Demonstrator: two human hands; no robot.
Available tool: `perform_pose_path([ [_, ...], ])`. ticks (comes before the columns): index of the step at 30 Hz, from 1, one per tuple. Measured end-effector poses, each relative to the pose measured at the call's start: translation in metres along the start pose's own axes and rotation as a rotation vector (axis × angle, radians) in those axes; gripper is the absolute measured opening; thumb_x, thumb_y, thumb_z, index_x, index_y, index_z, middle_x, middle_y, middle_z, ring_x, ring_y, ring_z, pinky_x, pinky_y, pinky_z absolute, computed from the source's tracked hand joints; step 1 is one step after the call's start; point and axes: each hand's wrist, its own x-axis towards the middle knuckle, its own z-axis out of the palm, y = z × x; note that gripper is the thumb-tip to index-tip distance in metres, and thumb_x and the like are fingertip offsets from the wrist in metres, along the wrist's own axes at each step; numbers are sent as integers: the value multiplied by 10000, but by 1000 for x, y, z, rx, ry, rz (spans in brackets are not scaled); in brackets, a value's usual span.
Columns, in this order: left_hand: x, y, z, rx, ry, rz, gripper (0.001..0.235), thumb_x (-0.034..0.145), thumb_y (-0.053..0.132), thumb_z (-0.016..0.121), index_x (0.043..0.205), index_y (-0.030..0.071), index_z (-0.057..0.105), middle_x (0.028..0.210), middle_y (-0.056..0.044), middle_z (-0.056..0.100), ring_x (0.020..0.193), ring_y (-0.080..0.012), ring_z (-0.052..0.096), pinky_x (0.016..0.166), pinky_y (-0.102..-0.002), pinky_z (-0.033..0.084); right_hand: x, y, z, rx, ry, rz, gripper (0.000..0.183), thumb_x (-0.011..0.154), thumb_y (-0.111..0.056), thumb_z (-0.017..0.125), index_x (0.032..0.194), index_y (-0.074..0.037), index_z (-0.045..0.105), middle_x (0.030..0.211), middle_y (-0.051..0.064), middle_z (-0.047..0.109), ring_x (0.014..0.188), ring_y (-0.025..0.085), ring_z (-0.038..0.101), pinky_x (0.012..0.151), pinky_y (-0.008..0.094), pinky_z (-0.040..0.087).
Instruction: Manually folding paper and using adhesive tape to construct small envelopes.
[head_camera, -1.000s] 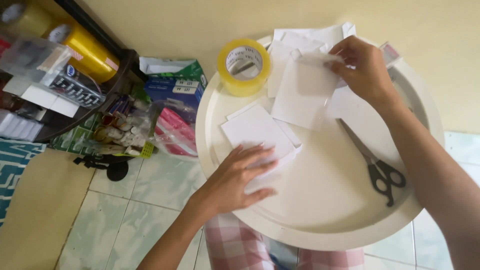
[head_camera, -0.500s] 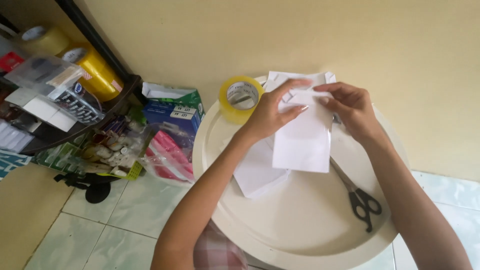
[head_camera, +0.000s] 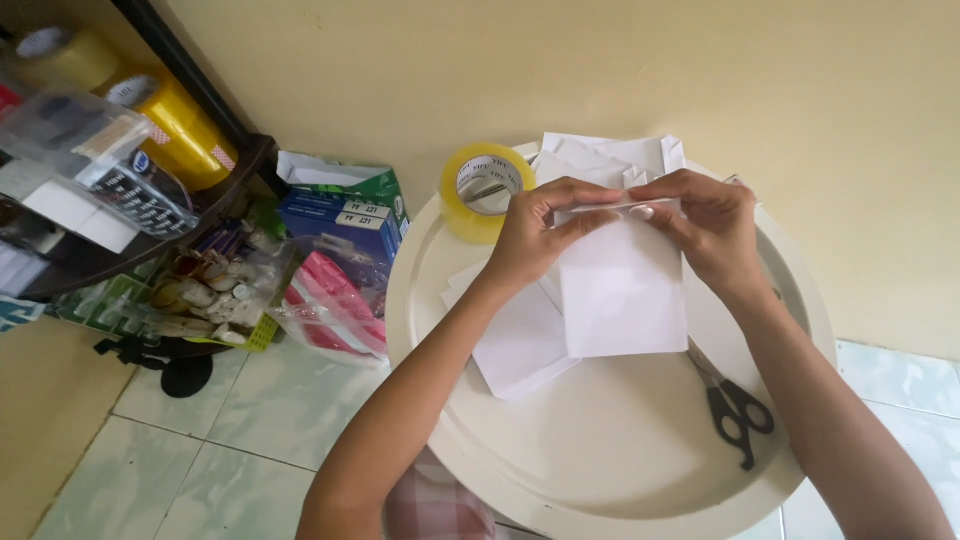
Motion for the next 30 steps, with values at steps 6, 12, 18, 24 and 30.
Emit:
perform_pose_path([
  [6,-6,-17,6,-61,158,-36,160,834,153,716,989,120,700,955,-90,702,952,-180,665,849,-248,515,-3,1,1,6,47,16,75,837,-18,713,893,12,673,826,128,645,803,166,601,773,285,495],
  [12,-7,-1,14,-69,260,-43,257,822,152,730,1058,78,659,997,-149,682,985,-233,653,869,-322,531,-1,7,10,305,202,144,114,798,22,733,818,22,621,823,125,650,749,128,619,713,263,567],
  [18,-6,-8,13,-121,306,-207,217,842,202,709,1015,75,674,879,-125,700,840,-183,685,787,-270,534,1,19,9,443,190,130,124,773,70,721,797,33,605,834,162,646,775,173,648,729,347,601],
  [24,-8,4,12,17,316,-230,176,848,258,692,958,121,691,695,-76,687,560,-3,575,584,-133,458,0,-18,18,303,40,216,338,762,-75,726,1028,38,551,837,159,619,764,202,630,724,306,551],
  [30,-11,11,14,83,262,-209,176,834,233,693,944,97,699,794,-131,703,762,-208,699,702,-276,537,-2,1,12,150,-64,289,230,790,-133,733,918,32,636,799,130,632,736,113,588,690,225,493],
])
